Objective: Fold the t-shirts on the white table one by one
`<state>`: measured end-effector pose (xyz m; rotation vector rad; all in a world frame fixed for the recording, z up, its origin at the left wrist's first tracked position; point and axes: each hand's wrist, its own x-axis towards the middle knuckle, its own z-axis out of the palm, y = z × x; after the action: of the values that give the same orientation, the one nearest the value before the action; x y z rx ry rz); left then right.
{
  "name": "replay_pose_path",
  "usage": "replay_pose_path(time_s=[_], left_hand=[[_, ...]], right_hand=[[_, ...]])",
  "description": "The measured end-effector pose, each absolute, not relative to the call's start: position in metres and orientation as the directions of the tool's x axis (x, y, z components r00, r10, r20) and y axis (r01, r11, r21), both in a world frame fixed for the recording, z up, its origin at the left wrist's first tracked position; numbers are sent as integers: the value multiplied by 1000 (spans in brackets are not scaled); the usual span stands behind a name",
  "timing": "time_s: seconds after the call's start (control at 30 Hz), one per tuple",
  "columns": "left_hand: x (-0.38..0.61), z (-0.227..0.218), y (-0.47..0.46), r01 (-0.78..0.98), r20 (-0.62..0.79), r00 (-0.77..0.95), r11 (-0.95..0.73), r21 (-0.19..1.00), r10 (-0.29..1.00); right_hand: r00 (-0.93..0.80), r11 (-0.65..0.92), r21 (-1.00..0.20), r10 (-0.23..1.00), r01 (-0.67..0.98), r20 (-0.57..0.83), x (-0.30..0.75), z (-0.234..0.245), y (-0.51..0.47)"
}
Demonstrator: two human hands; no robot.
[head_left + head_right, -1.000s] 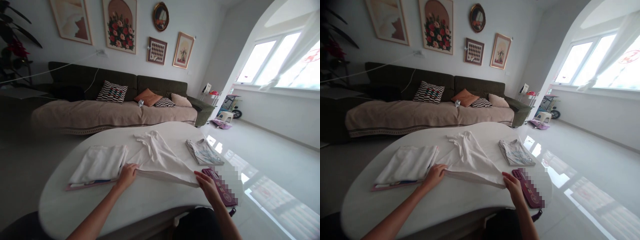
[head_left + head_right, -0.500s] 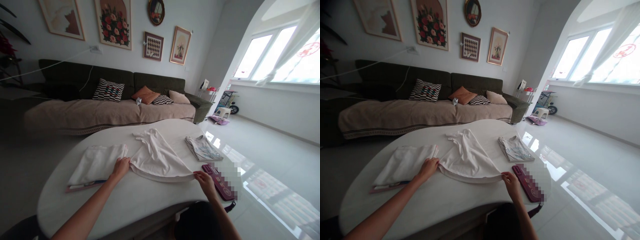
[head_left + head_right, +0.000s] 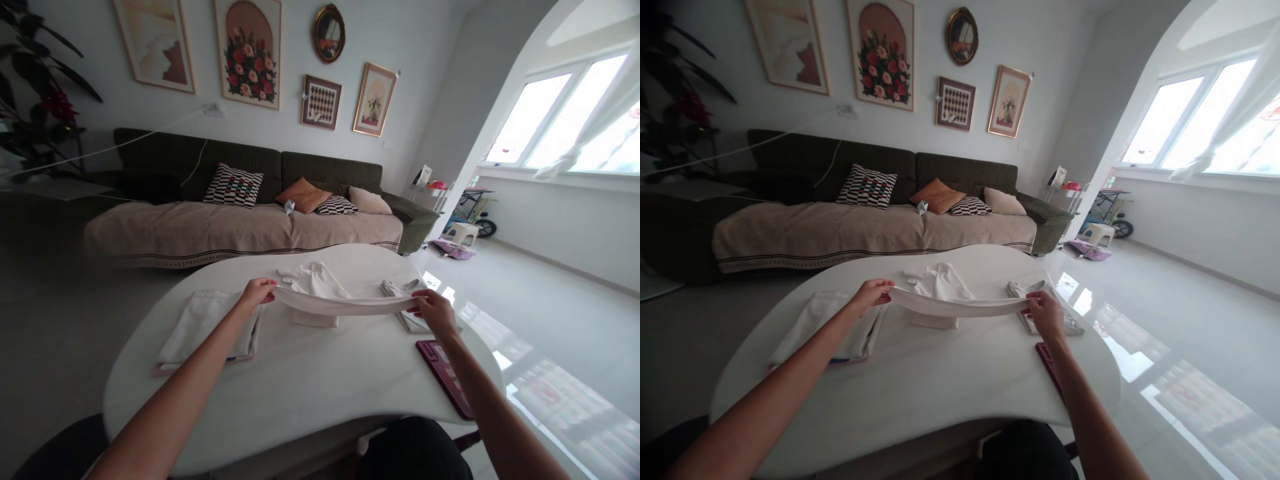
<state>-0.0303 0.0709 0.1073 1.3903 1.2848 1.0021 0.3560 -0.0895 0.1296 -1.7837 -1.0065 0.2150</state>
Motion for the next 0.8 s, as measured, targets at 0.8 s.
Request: replay_pose_path(time_s=[0.8], left_hand=[[-17, 241, 79, -49, 360, -112, -367, 929, 926]], right_hand=[[739, 432, -876, 516, 213, 433, 339, 255, -82]])
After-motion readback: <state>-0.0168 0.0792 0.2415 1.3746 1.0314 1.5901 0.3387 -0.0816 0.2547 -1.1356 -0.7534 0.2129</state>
